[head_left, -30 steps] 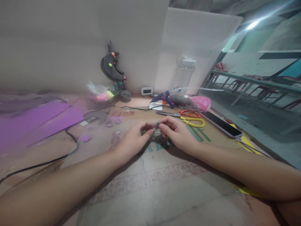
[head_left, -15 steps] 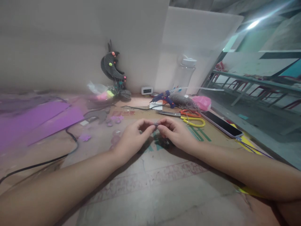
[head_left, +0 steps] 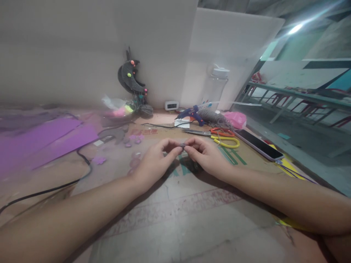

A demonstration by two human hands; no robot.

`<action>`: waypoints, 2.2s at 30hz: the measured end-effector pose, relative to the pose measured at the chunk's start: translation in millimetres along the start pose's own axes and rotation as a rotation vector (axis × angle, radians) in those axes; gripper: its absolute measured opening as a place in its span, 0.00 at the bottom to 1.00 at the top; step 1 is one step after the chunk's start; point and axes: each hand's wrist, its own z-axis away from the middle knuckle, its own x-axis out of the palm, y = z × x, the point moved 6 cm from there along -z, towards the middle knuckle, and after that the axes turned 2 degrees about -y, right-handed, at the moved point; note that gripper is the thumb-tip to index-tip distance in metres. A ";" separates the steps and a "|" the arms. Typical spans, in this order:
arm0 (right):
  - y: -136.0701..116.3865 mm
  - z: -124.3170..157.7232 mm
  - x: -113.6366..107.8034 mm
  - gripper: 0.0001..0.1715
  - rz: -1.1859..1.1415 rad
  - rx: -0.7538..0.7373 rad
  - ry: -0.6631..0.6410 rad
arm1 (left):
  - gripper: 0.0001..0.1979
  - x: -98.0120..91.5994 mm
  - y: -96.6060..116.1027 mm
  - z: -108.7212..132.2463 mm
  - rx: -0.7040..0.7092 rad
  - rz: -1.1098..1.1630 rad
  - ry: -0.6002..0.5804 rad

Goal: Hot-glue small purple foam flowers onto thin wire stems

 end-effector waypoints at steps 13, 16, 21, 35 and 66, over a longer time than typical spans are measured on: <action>-8.7 -1.4 -0.9 0.09 0.124 -0.022 -0.009 | 0.10 -0.8 1.4 -0.7 -0.027 0.010 -0.006; -8.6 -1.6 0.9 0.09 0.103 -0.015 -0.033 | 0.10 -1.0 -0.7 -1.8 -0.027 0.018 0.008; -8.1 -2.1 1.0 0.09 0.092 -0.038 -0.031 | 0.13 0.6 -6.3 -3.6 -0.005 0.103 -0.003; -11.7 -1.5 -1.1 0.08 0.179 -0.061 -0.017 | 0.08 -2.7 -3.9 -4.7 -0.068 0.069 0.048; 20.5 -40.1 -46.3 0.14 0.573 -0.209 -0.024 | 0.11 4.3 -15.5 -5.2 -0.129 0.099 -0.026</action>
